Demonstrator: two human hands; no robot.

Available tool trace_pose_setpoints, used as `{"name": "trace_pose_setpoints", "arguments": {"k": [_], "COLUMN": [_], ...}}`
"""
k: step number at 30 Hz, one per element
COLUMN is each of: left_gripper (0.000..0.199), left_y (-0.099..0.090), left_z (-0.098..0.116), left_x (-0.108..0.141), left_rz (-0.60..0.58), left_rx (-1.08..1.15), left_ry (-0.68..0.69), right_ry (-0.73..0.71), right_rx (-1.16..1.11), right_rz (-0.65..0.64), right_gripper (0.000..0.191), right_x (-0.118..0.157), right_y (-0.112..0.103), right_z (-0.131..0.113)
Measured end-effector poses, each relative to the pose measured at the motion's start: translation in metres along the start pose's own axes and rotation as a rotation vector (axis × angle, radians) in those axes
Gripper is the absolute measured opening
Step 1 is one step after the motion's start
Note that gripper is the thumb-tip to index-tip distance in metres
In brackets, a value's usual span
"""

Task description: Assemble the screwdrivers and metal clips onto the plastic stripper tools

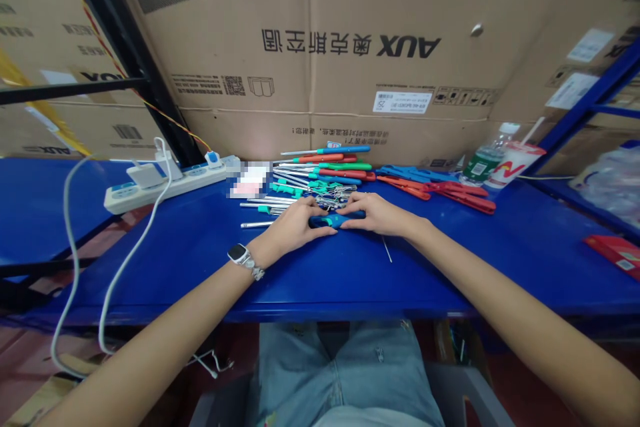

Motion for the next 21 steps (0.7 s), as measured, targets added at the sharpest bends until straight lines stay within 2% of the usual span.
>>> {"name": "trace_pose_setpoints", "arguments": {"k": [6,10,13,21], "left_gripper": [0.048,0.048,0.039,0.036], "left_y": [0.002,0.001,0.002,0.0], "left_z": [-0.001,0.002,0.005,0.003], "left_x": [0.002,0.002,-0.001,-0.003], "left_rz": [0.012,0.034,0.041,0.016], "left_rx": [-0.031,-0.074,-0.068,-0.044], "left_ry": [0.008,-0.004,0.013,0.016], "right_ry": [0.007,-0.001,0.007,-0.002], "right_rx": [0.031,0.063,0.113,0.294], "right_rz": [-0.096,-0.009,0.054,0.049], "right_gripper": [0.023,0.03,0.034,0.035], "right_x": [-0.006,0.0,0.007,0.024], "right_y": [-0.003,-0.001,0.001,-0.006], "right_z": [-0.004,-0.005,-0.008,-0.013]}}
Point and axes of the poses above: each hand's wrist, its own x-axis away from the middle knuckle, its own y-axis out of the palm, z = x × y, the point moved 6 cm from there along -x, towards the middle knuckle, and after that the axes turned 5 degrees about z, right-handed, at the moved point
